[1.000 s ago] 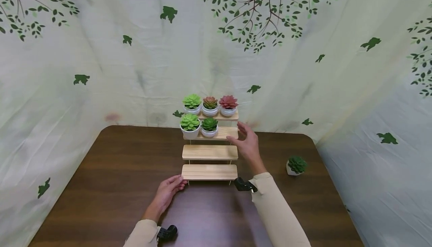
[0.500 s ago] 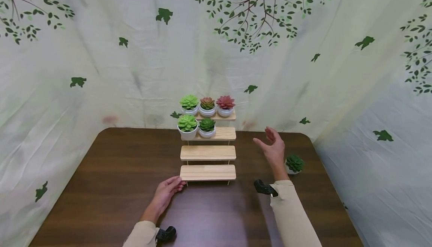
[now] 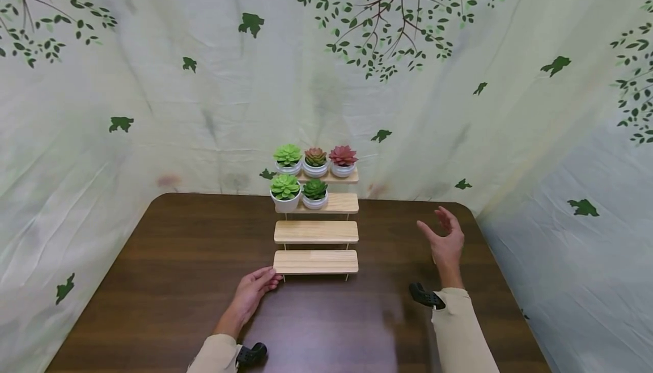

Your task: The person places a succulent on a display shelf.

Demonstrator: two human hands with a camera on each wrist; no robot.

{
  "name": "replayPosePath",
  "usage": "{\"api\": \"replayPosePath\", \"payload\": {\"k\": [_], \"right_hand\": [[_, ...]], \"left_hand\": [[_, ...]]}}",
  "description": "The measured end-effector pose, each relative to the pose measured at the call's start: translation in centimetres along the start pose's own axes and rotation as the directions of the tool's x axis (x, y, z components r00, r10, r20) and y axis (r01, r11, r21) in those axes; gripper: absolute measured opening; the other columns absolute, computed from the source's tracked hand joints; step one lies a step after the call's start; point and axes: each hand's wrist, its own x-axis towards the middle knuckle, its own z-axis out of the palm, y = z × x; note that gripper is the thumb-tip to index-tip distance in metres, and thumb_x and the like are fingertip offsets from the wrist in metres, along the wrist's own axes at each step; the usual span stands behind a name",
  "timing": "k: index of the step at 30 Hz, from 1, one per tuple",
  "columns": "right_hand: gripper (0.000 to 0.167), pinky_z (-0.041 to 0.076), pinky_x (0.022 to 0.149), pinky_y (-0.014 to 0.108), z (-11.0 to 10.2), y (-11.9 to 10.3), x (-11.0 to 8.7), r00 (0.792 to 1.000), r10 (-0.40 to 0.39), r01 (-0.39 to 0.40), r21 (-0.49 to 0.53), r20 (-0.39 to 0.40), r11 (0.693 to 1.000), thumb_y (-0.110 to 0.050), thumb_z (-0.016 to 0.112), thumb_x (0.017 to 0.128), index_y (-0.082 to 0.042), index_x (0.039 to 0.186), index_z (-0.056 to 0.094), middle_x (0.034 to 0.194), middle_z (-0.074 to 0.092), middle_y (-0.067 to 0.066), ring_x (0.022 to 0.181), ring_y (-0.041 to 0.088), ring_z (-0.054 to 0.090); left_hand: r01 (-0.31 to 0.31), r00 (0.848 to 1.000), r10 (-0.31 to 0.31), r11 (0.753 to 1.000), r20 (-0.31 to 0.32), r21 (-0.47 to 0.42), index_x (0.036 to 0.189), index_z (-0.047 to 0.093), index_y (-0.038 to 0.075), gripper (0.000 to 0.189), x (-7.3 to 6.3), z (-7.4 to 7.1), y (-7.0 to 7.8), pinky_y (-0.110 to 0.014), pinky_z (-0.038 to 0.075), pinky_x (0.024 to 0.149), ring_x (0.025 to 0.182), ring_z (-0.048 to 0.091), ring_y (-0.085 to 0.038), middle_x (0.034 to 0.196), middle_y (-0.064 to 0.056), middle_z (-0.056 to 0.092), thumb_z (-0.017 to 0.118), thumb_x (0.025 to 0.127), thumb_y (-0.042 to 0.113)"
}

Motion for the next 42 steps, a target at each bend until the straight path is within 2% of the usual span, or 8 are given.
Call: {"api": "replayPosePath", "payload": {"k": [5,10,15,20,23,32,42], "right_hand": [[0.060,0.032,0.107,0.049,-1.7,1.0,-0.2,0.995,0.025,-0.026,-0.006,-0.093,1.000,-0.014,0.082,0.078,-0.005,0.130,0.054,0.125,0.057,0.013,0.123,0.026,0.047],[0.061,0.032,0.107,0.046,-3.0,2.5,-0.6,0.979,0.040,-0.042,-0.008,-0.200,0.999,-0.017,0.084,0.075,-0.006,0.128,0.056,0.123,0.057,0.012,0.121,0.027,0.047],[0.070,0.026,0.111,0.043,-4.0,3.4,-1.1,0.964,0.103,-0.099,0.029,-0.245,0.995,-0.014,0.084,0.075,-0.007,0.135,0.050,0.133,0.048,0.013,0.129,0.027,0.039],[0.083,0.018,0.116,0.042,-4.7,4.5,-1.9,0.955,0.193,-0.179,0.080,-0.225,0.981,-0.012,0.082,0.077,-0.012,0.146,0.037,0.149,0.035,0.013,0.141,0.021,0.026],[0.089,0.016,0.116,0.044,-4.8,5.3,-2.4,0.951,0.225,-0.212,0.083,-0.215,0.974,-0.011,0.082,0.076,-0.011,0.149,0.031,0.153,0.029,0.014,0.143,0.022,0.022],[0.096,0.017,0.115,0.046,-4.5,7.0,-3.5,0.952,0.253,-0.248,0.054,-0.170,0.967,-0.013,0.083,0.075,-0.007,0.151,0.024,0.153,0.028,0.016,0.141,0.030,0.023],[0.099,0.017,0.115,0.047,-4.0,8.4,-4.6,0.934,0.336,-0.332,0.057,-0.117,0.942,-0.014,0.082,0.077,-0.006,0.152,0.017,0.153,0.027,0.018,0.139,0.035,0.024]], "left_hand": [[-0.028,1.000,0.028,0.999,0.009,0.023,0.108,0.062,-0.009,0.022,-0.1,-0.1,-0.1,-0.025,0.054,0.073,0.079,0.065,-0.015,0.085,-0.006,0.070,0.060,0.095,0.009],[-0.046,0.999,0.045,0.999,0.028,0.023,0.105,0.064,-0.006,0.021,-0.1,-0.3,-0.2,-0.024,0.054,0.073,0.079,0.065,-0.015,0.084,-0.004,0.070,0.061,0.095,0.011],[-0.051,0.998,0.050,0.998,0.037,0.026,0.105,0.064,-0.006,0.020,-0.2,-0.4,-0.3,-0.024,0.054,0.073,0.079,0.065,-0.014,0.085,-0.004,0.070,0.061,0.095,0.011],[-0.011,1.000,0.011,1.000,0.002,0.014,0.108,0.062,-0.008,0.022,-0.1,-0.2,-0.2,-0.024,0.054,0.073,0.079,0.064,-0.015,0.086,-0.006,0.070,0.059,0.095,0.009],[0.004,1.000,-0.004,1.000,-0.008,0.015,0.111,0.060,-0.011,0.024,0.0,-0.2,-0.2,-0.025,0.054,0.074,0.079,0.064,-0.015,0.087,-0.007,0.070,0.059,0.096,0.008],[0.023,1.000,-0.023,1.000,-0.019,0.008,0.110,0.060,-0.010,0.023,0.1,-0.1,-0.1,-0.025,0.054,0.074,0.079,0.064,-0.016,0.086,-0.007,0.070,0.058,0.096,0.007],[0.021,1.000,-0.021,1.000,-0.017,0.013,0.109,0.060,-0.010,0.021,0.1,-0.1,-0.2,-0.025,0.054,0.073,0.078,0.064,-0.016,0.086,-0.007,0.069,0.058,0.096,0.007]]}}
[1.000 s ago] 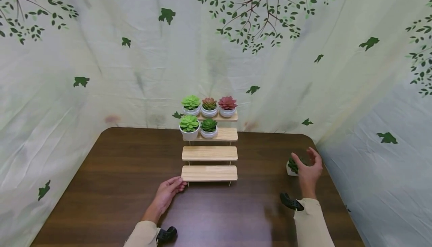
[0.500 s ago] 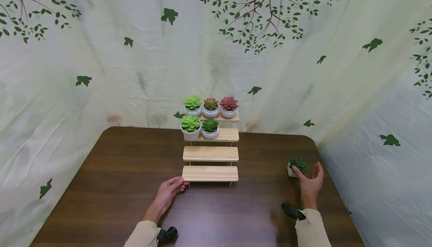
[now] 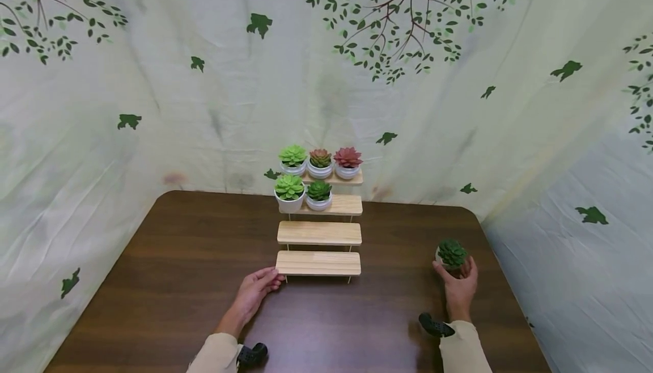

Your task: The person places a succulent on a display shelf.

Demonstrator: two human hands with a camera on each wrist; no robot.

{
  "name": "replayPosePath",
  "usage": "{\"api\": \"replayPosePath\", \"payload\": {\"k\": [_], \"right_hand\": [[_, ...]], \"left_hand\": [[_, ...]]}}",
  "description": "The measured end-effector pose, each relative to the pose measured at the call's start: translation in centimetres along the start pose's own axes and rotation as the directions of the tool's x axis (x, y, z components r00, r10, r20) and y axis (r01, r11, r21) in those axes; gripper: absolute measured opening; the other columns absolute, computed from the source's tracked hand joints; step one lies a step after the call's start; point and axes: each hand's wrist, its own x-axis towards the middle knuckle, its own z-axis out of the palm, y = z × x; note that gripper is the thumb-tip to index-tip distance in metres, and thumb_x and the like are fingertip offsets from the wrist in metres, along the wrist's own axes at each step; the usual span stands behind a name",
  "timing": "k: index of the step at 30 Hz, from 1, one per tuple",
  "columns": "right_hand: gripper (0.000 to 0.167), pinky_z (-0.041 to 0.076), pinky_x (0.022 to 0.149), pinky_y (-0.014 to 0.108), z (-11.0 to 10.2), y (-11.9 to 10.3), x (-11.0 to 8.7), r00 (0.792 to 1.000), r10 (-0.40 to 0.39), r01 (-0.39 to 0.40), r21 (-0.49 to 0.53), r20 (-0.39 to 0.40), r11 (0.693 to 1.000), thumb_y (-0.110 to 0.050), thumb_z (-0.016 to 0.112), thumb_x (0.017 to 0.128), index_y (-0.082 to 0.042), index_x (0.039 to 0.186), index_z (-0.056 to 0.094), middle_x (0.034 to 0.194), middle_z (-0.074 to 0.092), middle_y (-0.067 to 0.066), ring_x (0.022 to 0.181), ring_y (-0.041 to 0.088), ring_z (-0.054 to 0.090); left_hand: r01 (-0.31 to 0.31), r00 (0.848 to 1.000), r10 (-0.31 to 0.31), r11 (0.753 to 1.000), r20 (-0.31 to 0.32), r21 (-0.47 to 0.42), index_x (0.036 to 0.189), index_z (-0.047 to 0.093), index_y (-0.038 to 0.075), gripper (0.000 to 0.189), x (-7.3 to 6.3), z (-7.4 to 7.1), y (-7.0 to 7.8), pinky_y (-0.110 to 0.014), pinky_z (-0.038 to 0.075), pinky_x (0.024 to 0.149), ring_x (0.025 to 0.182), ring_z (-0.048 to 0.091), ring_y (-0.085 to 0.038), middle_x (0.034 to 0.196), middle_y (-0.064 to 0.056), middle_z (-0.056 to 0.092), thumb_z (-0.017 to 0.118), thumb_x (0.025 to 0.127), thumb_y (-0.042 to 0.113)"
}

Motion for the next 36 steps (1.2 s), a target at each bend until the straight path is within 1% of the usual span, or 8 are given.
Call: {"api": "replayPosePath", "payload": {"k": [3,9,12,15,19,24,31,36], "right_hand": [[0.096,0.020,0.114,0.049,0.2,0.2,-0.1,1.000,-0.005,0.005,-0.011,-0.001,1.000,-0.015,0.082,0.078,-0.006,0.151,0.021,0.151,0.031,0.019,0.136,0.035,0.028],[0.081,0.032,0.106,0.053,0.5,0.5,0.2,1.000,-0.027,0.025,-0.083,-0.015,0.996,-0.016,0.079,0.081,-0.002,0.146,0.034,0.141,0.043,0.022,0.127,0.035,0.040],[0.074,0.036,0.103,0.053,0.6,0.7,0.2,0.998,-0.045,0.040,-0.122,-0.034,0.992,-0.015,0.078,0.082,0.002,0.142,0.038,0.136,0.047,0.025,0.124,0.037,0.044],[0.071,0.038,0.101,0.051,0.6,0.8,0.2,0.998,-0.043,0.034,-0.158,-0.051,0.987,-0.017,0.078,0.082,0.003,0.140,0.041,0.134,0.050,0.025,0.122,0.036,0.047],[0.071,0.039,0.101,0.050,0.5,1.0,0.2,0.999,-0.028,0.020,-0.182,-0.038,0.983,-0.019,0.078,0.082,0.000,0.141,0.043,0.135,0.051,0.023,0.122,0.034,0.048],[0.069,0.038,0.103,0.050,0.3,1.1,0.0,1.000,-0.031,0.030,-0.165,-0.005,0.986,-0.021,0.078,0.082,-0.002,0.140,0.045,0.137,0.051,0.019,0.125,0.032,0.047],[0.069,0.036,0.105,0.051,0.3,0.9,-0.1,0.999,-0.042,0.043,-0.164,0.010,0.985,-0.019,0.077,0.084,0.001,0.140,0.043,0.139,0.049,0.021,0.128,0.035,0.045],[0.070,0.040,0.101,0.048,0.5,1.3,-0.2,0.998,-0.055,0.057,-0.185,0.016,0.981,-0.016,0.077,0.083,0.002,0.140,0.040,0.138,0.051,0.021,0.125,0.034,0.048]], "left_hand": [[-0.010,1.000,0.010,1.000,0.000,0.003,0.108,0.061,-0.009,0.021,0.0,0.0,0.1,-0.025,0.054,0.073,0.078,0.064,-0.015,0.085,-0.006,0.070,0.058,0.096,0.008],[-0.005,1.000,0.005,1.000,0.003,0.013,0.110,0.060,-0.010,0.023,-0.2,0.0,0.2,-0.024,0.054,0.073,0.079,0.064,-0.015,0.086,-0.006,0.070,0.058,0.096,0.008],[-0.009,1.000,0.009,1.000,0.001,0.012,0.110,0.061,-0.009,0.024,-0.2,0.1,0.3,-0.025,0.054,0.074,0.079,0.064,-0.016,0.086,-0.006,0.070,0.059,0.096,0.009],[-0.019,1.000,0.019,1.000,0.017,0.007,0.110,0.061,-0.010,0.023,-0.3,0.1,0.3,-0.025,0.053,0.074,0.080,0.064,-0.015,0.086,-0.006,0.070,0.058,0.096,0.009],[-0.017,0.999,0.018,1.000,0.028,-0.015,0.108,0.061,-0.009,0.019,-0.3,0.1,0.3,-0.024,0.053,0.074,0.079,0.064,-0.014,0.084,-0.005,0.070,0.057,0.096,0.006],[-0.020,0.999,0.020,1.000,0.027,-0.015,0.108,0.062,-0.008,0.018,-0.4,0.2,0.4,-0.025,0.053,0.074,0.079,0.065,-0.014,0.085,-0.005,0.070,0.057,0.096,0.005],[-0.017,1.000,0.018,1.000,0.025,-0.019,0.108,0.062,-0.008,0.020,-0.3,0.1,0.3,-0.025,0.053,0.074,0.079,0.065,-0.015,0.085,-0.005,0.070,0.058,0.096,0.006],[-0.023,1.000,0.023,1.000,0.019,0.001,0.108,0.062,-0.008,0.020,-0.3,0.0,0.2,-0.025,0.053,0.075,0.080,0.065,-0.015,0.086,-0.005,0.070,0.059,0.096,0.008]]}}
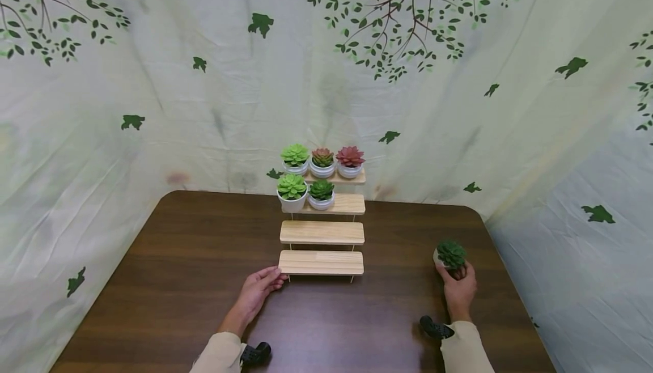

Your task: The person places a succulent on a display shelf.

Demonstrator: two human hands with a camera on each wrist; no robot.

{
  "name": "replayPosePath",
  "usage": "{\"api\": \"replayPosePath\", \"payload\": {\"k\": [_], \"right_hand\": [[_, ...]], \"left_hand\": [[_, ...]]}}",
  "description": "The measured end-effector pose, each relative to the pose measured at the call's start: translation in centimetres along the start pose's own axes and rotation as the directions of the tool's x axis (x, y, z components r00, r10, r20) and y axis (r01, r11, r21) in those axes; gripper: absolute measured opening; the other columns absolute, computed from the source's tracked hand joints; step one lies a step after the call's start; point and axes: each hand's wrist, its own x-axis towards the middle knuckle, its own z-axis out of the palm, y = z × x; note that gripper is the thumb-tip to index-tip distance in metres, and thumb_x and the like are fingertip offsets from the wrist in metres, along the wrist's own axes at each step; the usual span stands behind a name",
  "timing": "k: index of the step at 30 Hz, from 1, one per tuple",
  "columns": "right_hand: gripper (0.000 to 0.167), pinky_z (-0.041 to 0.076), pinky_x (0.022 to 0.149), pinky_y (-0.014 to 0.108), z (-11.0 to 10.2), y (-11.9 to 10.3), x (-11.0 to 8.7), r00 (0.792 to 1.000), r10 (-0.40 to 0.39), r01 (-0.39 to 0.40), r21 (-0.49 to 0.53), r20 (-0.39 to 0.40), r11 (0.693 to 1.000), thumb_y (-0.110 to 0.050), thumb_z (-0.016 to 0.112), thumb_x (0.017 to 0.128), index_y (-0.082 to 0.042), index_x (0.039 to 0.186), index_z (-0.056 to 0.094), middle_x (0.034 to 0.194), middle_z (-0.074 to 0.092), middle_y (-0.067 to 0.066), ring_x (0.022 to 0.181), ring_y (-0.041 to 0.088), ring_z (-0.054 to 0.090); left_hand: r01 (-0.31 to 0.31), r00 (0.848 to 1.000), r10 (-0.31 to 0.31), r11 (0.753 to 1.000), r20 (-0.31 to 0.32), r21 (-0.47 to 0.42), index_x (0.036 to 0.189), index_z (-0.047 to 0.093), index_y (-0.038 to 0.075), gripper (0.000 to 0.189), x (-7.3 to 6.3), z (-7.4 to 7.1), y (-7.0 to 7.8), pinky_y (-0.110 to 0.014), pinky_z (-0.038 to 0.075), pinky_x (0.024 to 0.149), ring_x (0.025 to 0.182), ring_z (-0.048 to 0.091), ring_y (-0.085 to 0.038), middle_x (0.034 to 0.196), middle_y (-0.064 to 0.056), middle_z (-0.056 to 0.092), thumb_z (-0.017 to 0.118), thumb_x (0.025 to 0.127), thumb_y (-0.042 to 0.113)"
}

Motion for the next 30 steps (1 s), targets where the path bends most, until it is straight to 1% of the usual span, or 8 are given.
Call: {"api": "replayPosePath", "payload": {"k": [2,6,8,11,15,19,25,30], "right_hand": [[0.070,0.042,0.098,0.041,0.1,0.1,-0.2,1.000,-0.009,0.010,-0.008,0.014,1.000,-0.017,0.076,0.084,0.002,0.140,0.039,0.137,0.051,0.021,0.123,0.033,0.049],[0.066,0.041,0.087,0.019,0.4,0.1,-0.6,0.999,-0.022,0.023,-0.014,0.044,1.000,-0.019,0.076,0.085,0.002,0.138,0.041,0.133,0.053,0.021,0.117,0.027,0.051],[0.063,0.038,0.079,0.010,0.6,-0.1,-0.8,0.998,-0.029,0.029,-0.010,0.049,1.000,-0.018,0.076,0.084,0.002,0.135,0.044,0.129,0.056,0.021,0.108,0.019,0.053],[0.059,0.038,0.074,0.003,1.1,-0.3,-1.2,0.996,-0.043,0.043,-0.001,0.074,0.999,-0.016,0.075,0.085,0.003,0.132,0.046,0.123,0.057,0.021,0.095,0.002,0.052],[0.057,0.041,0.074,0.003,1.9,-1.2,-1.5,0.989,-0.051,0.044,0.050,0.139,0.998,-0.013,0.074,0.086,0.002,0.133,0.045,0.123,0.057,0.019,0.089,-0.008,0.052],[0.057,0.044,0.077,0.007,2.7,-2.8,-1.6,0.978,-0.068,0.048,0.108,0.196,0.993,-0.010,0.073,0.086,-0.001,0.134,0.045,0.122,0.056,0.015,0.091,-0.004,0.055],[0.057,0.044,0.085,0.010,3.9,-6.0,-1.5,0.960,-0.133,0.089,0.180,0.248,0.980,-0.004,0.073,0.085,0.002,0.134,0.045,0.126,0.055,0.015,0.103,-0.002,0.054],[0.057,0.048,0.082,0.013,4.5,-8.2,-1.4,0.933,-0.156,0.087,0.218,0.324,0.972,-0.003,0.073,0.084,-0.001,0.135,0.047,0.126,0.056,0.015,0.100,0.002,0.058]], "left_hand": [[-0.001,1.000,0.001,1.000,-0.001,0.006,0.108,0.062,-0.008,0.021,0.0,0.0,0.0,-0.025,0.053,0.075,0.080,0.065,-0.015,0.086,-0.005,0.070,0.060,0.096,0.009],[-0.007,1.000,0.007,1.000,0.008,0.003,0.108,0.062,-0.009,0.023,-0.1,-0.2,-0.1,-0.025,0.053,0.075,0.080,0.065,-0.015,0.087,-0.005,0.070,0.060,0.096,0.010],[-0.006,1.000,0.006,1.000,0.012,-0.005,0.107,0.063,-0.008,0.021,-0.2,-0.2,-0.1,-0.025,0.053,0.074,0.080,0.065,-0.015,0.086,-0.005,0.070,0.059,0.096,0.009],[-0.005,1.000,0.005,1.000,0.011,-0.010,0.106,0.063,-0.007,0.019,-0.2,-0.3,0.0,-0.025,0.054,0.074,0.080,0.065,-0.015,0.086,-0.005,0.070,0.059,0.096,0.008],[0.001,1.000,-0.001,1.000,-0.002,-0.003,0.111,0.061,-0.010,0.023,-0.1,-0.3,0.0,-0.026,0.054,0.075,0.081,0.065,-0.016,0.087,-0.007,0.070,0.058,0.096,0.007],[-0.008,1.000,0.008,1.000,-0.002,0.014,0.112,0.060,-0.011,0.025,0.0,-0.2,-0.1,-0.026,0.054,0.075,0.082,0.065,-0.017,0.088,-0.006,0.070,0.058,0.096,0.008],[-0.017,1.000,0.017,1.000,0.018,0.003,0.107,0.063,-0.007,0.021,0.0,-0.2,-0.1,-0.026,0.054,0.075,0.081,0.065,-0.016,0.086,-0.005,0.070,0.060,0.095,0.010],[-0.004,1.000,0.004,1.000,0.008,0.006,0.109,0.062,-0.008,0.022,-0.1,0.0,0.1,-0.025,0.053,0.075,0.081,0.065,-0.015,0.087,-0.006,0.070,0.059,0.096,0.010]]}}
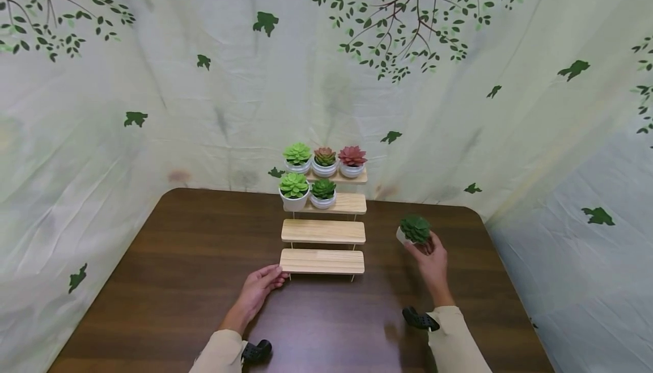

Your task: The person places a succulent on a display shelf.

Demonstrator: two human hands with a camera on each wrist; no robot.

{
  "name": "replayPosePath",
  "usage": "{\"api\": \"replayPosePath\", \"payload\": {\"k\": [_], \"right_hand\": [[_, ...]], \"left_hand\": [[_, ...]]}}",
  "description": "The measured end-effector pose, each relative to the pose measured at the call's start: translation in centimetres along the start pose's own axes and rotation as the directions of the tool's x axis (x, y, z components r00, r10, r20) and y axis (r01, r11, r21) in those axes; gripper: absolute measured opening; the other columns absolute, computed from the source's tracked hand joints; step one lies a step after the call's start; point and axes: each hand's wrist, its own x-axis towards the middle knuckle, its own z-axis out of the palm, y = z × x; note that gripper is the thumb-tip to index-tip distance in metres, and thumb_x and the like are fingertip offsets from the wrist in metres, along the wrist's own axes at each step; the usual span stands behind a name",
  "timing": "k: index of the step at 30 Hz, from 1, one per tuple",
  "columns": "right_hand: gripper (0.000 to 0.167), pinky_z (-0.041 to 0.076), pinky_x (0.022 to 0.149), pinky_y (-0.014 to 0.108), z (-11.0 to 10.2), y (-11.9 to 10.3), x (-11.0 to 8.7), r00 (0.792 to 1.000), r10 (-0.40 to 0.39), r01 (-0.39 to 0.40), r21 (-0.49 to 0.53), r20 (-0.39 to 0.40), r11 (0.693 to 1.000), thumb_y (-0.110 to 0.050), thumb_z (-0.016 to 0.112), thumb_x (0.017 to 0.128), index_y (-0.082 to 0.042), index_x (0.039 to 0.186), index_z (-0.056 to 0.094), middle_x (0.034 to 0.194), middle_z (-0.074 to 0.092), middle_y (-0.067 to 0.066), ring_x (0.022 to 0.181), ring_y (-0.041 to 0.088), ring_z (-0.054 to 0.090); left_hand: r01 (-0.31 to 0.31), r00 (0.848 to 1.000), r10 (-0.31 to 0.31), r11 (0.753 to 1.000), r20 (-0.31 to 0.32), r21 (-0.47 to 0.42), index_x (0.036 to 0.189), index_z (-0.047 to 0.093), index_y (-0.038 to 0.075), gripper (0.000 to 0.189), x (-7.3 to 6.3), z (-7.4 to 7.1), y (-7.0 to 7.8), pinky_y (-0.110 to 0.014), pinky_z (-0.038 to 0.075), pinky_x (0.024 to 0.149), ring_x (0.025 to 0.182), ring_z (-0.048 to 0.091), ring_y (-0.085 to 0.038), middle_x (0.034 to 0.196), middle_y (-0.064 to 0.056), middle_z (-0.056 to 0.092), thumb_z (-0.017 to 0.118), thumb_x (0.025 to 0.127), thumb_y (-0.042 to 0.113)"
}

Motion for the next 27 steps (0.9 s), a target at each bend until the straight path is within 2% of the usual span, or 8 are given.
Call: {"api": "replayPosePath", "payload": {"k": [9,19,27], "right_hand": [[0.061,0.048,0.085,0.015,1.5,-3.2,1.5,0.990,-0.006,0.004,0.019,0.140,1.000,-0.005,0.073,0.085,-0.003,0.138,0.044,0.136,0.051,0.019,0.112,0.011,0.055],[0.060,0.047,0.087,0.015,4.3,-5.5,2.7,0.979,-0.073,0.066,0.041,0.191,0.997,-0.003,0.071,0.086,-0.002,0.139,0.043,0.136,0.051,0.018,0.121,0.026,0.052],[0.062,0.046,0.091,0.017,6.8,-6.5,3.7,0.963,-0.117,0.097,0.091,0.242,0.991,0.000,0.071,0.085,0.001,0.140,0.041,0.136,0.050,0.020,0.124,0.029,0.051]], "left_hand": [[0.011,1.000,-0.011,1.000,-0.013,-0.012,0.109,0.062,-0.009,0.021,0.2,0.3,0.2,-0.025,0.053,0.074,0.080,0.065,-0.015,0.087,-0.007,0.070,0.059,0.095,0.007],[-0.003,1.000,0.003,1.000,-0.006,-0.008,0.106,0.064,-0.006,0.018,0.3,0.0,0.0,-0.025,0.053,0.073,0.079,0.065,-0.014,0.085,-0.004,0.070,0.059,0.095,0.008],[-0.010,1.000,0.010,1.000,0.004,0.000,0.107,0.064,-0.007,0.021,-0.1,0.0,0.1,-0.025,0.054,0.074,0.080,0.065,-0.014,0.086,-0.004,0.070,0.059,0.096,0.010]]}}
